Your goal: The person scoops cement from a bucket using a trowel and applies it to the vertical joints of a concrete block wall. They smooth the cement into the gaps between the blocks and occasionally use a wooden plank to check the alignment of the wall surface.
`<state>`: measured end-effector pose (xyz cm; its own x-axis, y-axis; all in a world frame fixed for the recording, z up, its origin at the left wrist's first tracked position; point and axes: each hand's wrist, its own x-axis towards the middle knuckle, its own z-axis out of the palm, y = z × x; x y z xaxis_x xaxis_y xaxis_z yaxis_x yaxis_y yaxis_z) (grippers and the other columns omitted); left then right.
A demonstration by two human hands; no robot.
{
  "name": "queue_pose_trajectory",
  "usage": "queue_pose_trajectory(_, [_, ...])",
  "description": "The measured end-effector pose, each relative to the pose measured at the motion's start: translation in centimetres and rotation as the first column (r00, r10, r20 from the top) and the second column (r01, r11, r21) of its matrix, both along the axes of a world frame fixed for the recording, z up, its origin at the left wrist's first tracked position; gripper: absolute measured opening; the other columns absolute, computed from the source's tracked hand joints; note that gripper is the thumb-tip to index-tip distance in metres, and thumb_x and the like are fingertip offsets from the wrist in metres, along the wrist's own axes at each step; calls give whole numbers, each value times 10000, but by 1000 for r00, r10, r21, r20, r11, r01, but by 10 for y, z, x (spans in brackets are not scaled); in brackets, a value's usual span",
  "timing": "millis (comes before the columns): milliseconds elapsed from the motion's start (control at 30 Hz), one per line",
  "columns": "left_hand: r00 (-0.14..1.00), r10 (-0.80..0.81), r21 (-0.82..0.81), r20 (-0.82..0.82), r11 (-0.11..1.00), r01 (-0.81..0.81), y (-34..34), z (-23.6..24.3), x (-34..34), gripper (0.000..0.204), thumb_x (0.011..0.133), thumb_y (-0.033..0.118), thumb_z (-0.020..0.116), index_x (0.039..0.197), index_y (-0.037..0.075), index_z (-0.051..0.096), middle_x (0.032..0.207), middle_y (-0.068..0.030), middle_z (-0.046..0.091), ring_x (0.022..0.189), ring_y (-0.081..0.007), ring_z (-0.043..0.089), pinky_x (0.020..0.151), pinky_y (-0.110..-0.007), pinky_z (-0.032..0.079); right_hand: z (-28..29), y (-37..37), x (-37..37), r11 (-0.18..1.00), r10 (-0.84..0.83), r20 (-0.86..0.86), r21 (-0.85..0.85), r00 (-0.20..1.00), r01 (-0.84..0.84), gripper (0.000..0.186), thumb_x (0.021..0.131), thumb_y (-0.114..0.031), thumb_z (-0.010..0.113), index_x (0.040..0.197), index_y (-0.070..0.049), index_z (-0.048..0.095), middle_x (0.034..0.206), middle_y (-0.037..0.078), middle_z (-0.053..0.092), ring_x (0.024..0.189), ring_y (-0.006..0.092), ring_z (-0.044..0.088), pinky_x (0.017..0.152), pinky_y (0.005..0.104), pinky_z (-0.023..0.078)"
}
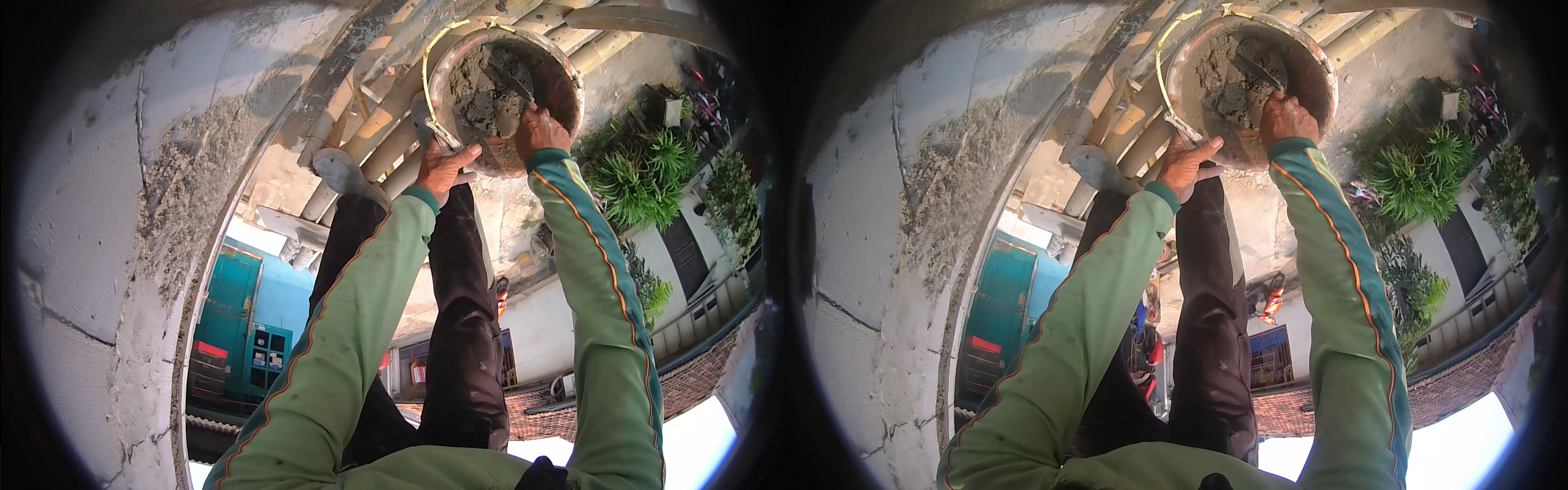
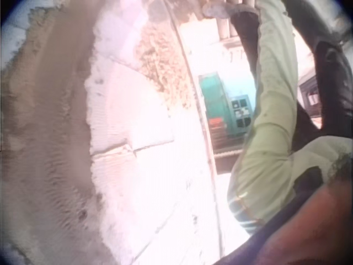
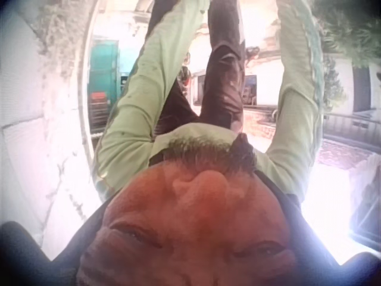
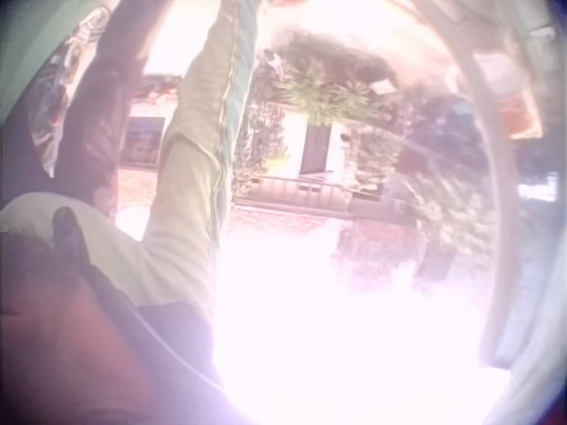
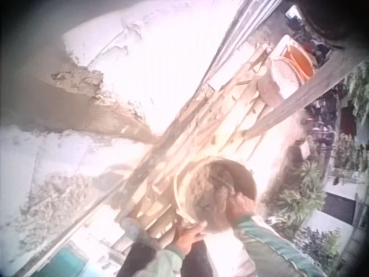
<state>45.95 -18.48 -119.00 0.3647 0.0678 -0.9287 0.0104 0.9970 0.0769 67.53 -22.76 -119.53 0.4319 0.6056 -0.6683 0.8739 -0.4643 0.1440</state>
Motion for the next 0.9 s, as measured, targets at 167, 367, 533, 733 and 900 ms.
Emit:
queue_pose_trajectory(167, [939, 237, 111, -248, 970, -216, -36, -5, 6, 403, 850, 3, 774, 1180, 130, 580, 1000, -30, 660, 773, -159, 669, 673, -352, 615, 73, -10, -34, 998, 7, -199, -65, 980, -20, 331, 1033, -295, 409, 1047, -77, 658, 902, 203, 709, 810, 428, 698, 731, 550, 547])
queue_pose_trajectory(367, [989, -36, 589, -147, 800, 116, 9, -7, -4, 400, 810, 151, 837, 1057, 9, 557, 945, -83, 653, 844, -199, 681, 640, -345, 607, 39, 40, 13, 71, -872, -343, -795, -349, 603, 458, 1028, -433, 532, 1013, 1, 677, 710, 89, 616, 578, 222, 630, 534, 371, 532])
queue_pose_trajectory(533, [984, -127, 222, -125, 963, 152, 77, 10, 12, 648, 842, 249, 831, 1266, -32, 430, 1175, -190, 582, 951, -308, 670, 749, -489, 649, 22, 15, 14, 595, -741, -344, -734, 576, 328, 401, 1031, -360, 507, 1088, -9, 694, 829, 100, 694, 700, 231, 692, 589, 390, 562])
queue_pose_trajectory(733, [936, -312, -5, -160, 949, 316, 65, -46, 2, 285, 854, 60, 733, 1058, -82, 592, 946, -188, 619, 805, -328, 671, 624, -496, 641, 91, -2, 39, 915, -199, -70, -372, 978, 159, 293, 984, -313, 546, 1032, -46, 655, 1068, 209, 729, 1050, 385, 700, 857, 518, 549])
queue_pose_trajectory(900, [926, -83, 337, -367, 916, 216, 47, 52, 21, 723, 721, -9, 673, 1408, 39, 453, 876, -94, 593, 714, -234, 592, 640, -379, 509, 138, -6, 35, 949, -298, -82, -133, 951, 285, 299, 974, -346, 571, 1069, -66, 611, 1058, 238, 710, 1029, 457, 672, 866, 545, 536])
